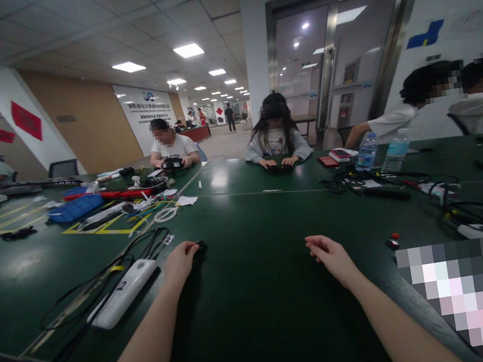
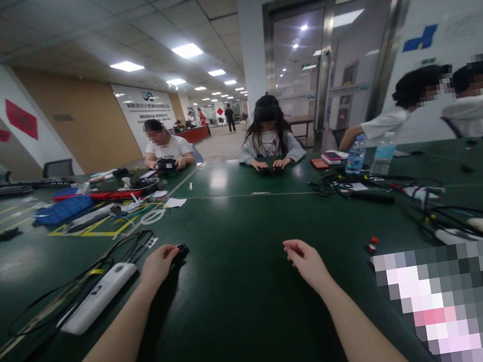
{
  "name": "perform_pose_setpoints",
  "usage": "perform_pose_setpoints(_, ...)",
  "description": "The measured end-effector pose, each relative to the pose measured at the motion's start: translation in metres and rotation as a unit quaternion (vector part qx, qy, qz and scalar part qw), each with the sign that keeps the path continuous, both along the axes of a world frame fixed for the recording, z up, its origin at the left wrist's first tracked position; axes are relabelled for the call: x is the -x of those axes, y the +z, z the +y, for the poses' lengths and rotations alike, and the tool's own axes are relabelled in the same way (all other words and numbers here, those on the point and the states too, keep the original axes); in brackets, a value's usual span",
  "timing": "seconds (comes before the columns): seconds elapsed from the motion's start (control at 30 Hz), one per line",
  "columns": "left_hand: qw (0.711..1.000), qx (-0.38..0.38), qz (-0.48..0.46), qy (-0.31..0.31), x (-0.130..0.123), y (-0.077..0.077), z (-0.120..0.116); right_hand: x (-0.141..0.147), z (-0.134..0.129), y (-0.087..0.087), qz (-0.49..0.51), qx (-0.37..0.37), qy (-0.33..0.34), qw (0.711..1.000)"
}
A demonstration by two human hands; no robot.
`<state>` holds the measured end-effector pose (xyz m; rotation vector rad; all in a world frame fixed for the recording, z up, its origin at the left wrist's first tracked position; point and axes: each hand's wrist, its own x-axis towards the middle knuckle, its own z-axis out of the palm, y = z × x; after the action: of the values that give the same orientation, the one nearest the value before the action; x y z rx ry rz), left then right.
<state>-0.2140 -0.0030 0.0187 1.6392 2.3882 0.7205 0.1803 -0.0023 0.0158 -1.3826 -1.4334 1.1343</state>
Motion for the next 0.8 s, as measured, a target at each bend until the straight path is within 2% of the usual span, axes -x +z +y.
perform_pose_setpoints(0.17,0.999,0.015,-0.004,-0.042,0.004,0.0026,-0.0002,-0.0011,0.0037,-0.0069,0.006,-0.01,0.0,1.0)
perform_pose_setpoints(0.4,1.0,0.001,0.0,-0.014,0.0054,0.0,-0.0003,-0.0011,0.0042,-0.0067,0.004,-0.004,0.003,1.0)
perform_pose_setpoints(0.8,1.0,0.001,0.001,-0.018,0.0015,0.0023,-0.0021,0.0002,0.0019,-0.002,0.003,0.004,-0.009,1.0)
